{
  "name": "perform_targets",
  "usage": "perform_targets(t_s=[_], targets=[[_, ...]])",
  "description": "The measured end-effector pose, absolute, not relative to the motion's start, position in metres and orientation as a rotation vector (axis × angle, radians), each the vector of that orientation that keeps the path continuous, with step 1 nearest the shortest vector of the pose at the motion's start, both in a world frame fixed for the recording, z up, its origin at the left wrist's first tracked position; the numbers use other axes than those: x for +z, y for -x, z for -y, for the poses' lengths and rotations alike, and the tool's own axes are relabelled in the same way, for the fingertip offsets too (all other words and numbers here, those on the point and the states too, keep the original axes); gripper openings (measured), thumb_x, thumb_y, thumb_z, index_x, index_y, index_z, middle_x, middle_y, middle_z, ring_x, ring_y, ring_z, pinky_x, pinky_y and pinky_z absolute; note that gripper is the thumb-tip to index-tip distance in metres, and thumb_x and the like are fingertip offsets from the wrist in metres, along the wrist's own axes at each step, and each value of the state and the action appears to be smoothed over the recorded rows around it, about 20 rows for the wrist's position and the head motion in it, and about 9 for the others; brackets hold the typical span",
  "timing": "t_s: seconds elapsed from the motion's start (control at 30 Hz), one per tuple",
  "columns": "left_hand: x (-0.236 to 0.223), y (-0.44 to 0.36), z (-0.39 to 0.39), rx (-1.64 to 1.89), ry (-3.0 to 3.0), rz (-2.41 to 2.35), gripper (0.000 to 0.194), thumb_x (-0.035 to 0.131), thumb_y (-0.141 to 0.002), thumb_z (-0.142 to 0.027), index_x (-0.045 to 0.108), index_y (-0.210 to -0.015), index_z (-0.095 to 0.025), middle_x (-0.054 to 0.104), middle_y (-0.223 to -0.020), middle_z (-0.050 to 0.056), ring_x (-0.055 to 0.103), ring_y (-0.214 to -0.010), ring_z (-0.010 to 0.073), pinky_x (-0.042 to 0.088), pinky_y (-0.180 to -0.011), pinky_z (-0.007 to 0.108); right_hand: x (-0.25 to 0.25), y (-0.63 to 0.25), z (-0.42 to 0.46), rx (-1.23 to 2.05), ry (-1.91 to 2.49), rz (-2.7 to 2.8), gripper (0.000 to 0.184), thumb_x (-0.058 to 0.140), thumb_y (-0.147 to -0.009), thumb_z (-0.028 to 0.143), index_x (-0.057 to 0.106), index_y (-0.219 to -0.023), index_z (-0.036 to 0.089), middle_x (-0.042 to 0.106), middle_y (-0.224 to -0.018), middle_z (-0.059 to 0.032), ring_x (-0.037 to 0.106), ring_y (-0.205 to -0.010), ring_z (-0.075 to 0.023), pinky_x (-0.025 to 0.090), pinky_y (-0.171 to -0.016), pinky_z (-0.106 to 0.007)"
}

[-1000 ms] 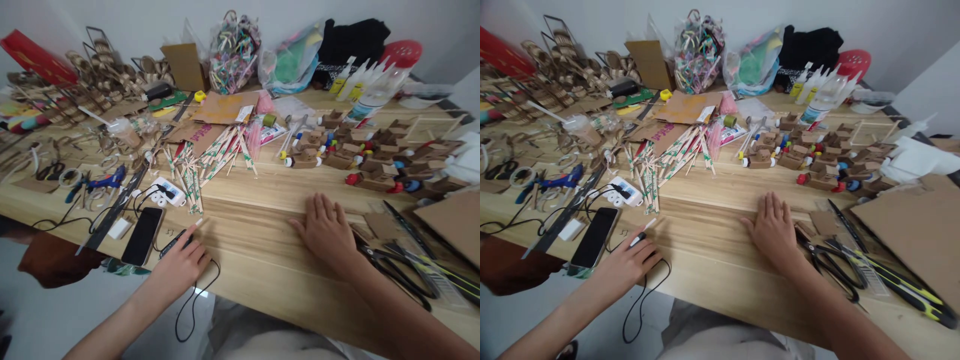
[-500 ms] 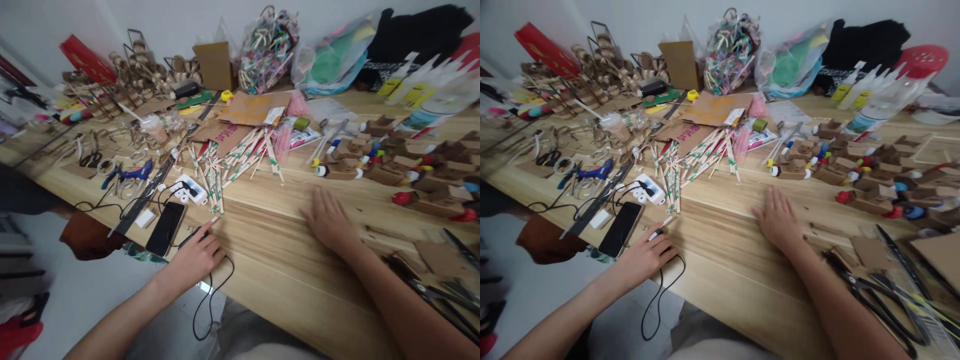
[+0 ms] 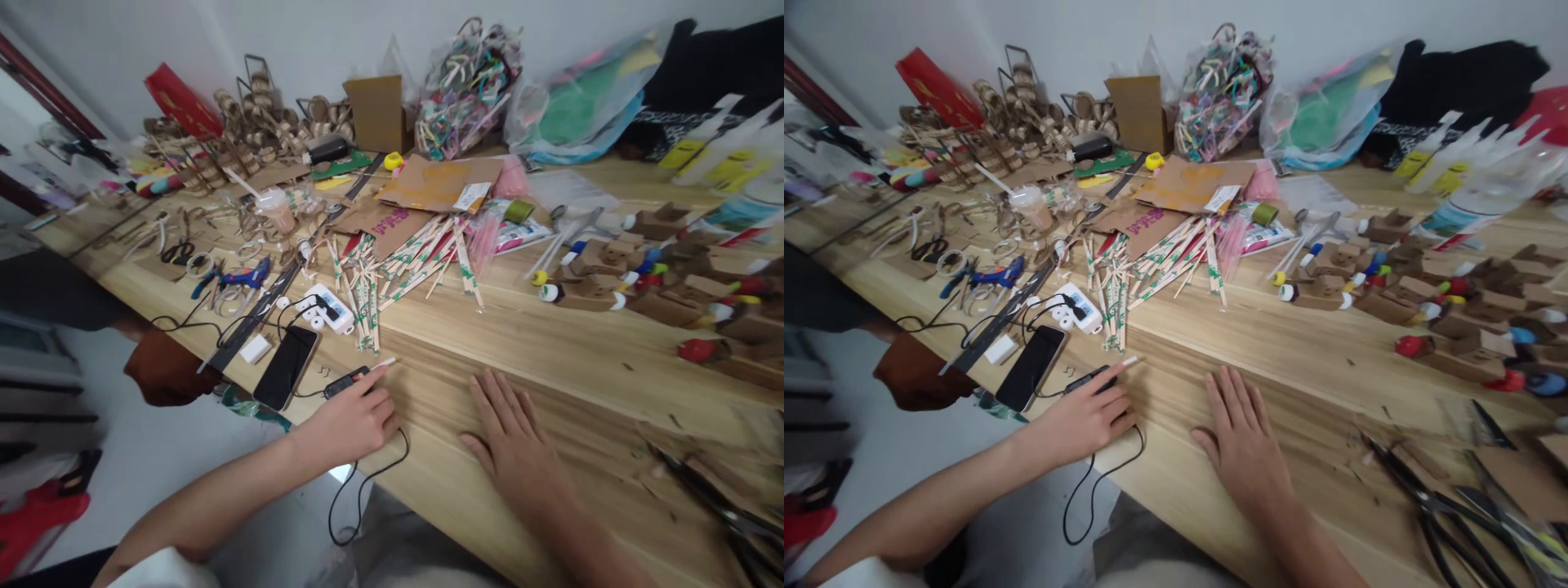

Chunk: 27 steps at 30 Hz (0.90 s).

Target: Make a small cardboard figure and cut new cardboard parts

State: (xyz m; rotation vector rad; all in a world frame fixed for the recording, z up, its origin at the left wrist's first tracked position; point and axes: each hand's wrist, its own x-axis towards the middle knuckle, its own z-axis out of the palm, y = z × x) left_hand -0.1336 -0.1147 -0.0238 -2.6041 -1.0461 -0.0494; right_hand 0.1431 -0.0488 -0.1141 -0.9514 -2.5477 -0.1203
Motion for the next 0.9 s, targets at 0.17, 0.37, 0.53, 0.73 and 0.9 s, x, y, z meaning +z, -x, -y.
perform_targets(t_s=[0.17, 0.37, 0.53, 0.73, 0.9], targets=[[-0.024, 0.114, 0.123, -0.123, 2.637, 0.994, 0.021, 0.059, -0.097, -0.012, 0.073, -0.083, -0.019, 0.067, -0.067, -0.002, 0.063, -0.071, 0.0155, 0.039, -0.123, 0.043, -0.118, -0.155, 0.041, -0.027, 0.940, 2.560, 0.071, 0.030, -0.109, 0.041, -0.004, -0.169, 0.023, 0.049, -0.162, -0.0133, 0.055, -0.143, -0.0301, 0.049, -0.113, -0.051], [-0.023, 0.115, 0.115, 0.056, 2.631, 1.046, 0.024, 0.058, -0.097, -0.011, 0.073, -0.081, -0.021, 0.070, -0.068, -0.001, 0.067, -0.073, 0.0160, 0.039, -0.123, 0.041, -0.120, -0.161, 0.038, 0.066, 0.950, 2.503, 0.070, 0.029, -0.109, 0.042, -0.002, -0.170, 0.025, 0.054, -0.159, -0.0143, 0.060, -0.138, -0.0332, 0.051, -0.109, -0.056], [-0.015, 0.137, 0.107, 0.182, 2.585, 1.106, 0.023, 0.059, -0.096, -0.008, 0.071, -0.080, -0.020, 0.070, -0.070, -0.001, 0.071, -0.077, 0.0163, 0.045, -0.118, 0.041, -0.123, -0.161, 0.043, 0.205, 0.984, 2.492, 0.069, 0.032, -0.108, 0.047, 0.014, -0.170, 0.022, 0.050, -0.162, -0.0142, 0.054, -0.144, -0.0337, 0.048, -0.114, -0.057], [-0.009, 0.127, 0.104, 0.231, 2.623, 0.968, 0.019, 0.060, -0.097, -0.011, 0.076, -0.090, -0.019, 0.078, -0.085, 0.002, 0.073, -0.087, 0.0174, 0.045, -0.119, 0.041, -0.115, -0.157, 0.044, 0.217, 1.032, 2.512, 0.065, 0.033, -0.108, 0.047, 0.028, -0.168, 0.021, 0.050, -0.161, -0.0136, 0.051, -0.147, -0.0318, 0.046, -0.117, -0.054], [-0.015, 0.104, 0.098, 0.131, 2.707, 0.744, 0.021, 0.059, -0.098, -0.013, 0.079, -0.094, -0.019, 0.081, -0.098, 0.005, 0.073, -0.097, 0.0182, 0.043, -0.121, 0.040, -0.113, -0.156, 0.043, 0.165, 0.992, 2.517, 0.067, 0.032, -0.109, 0.047, 0.025, -0.168, 0.015, 0.052, -0.159, -0.0176, 0.052, -0.146, -0.0317, 0.048, -0.115, -0.053]])
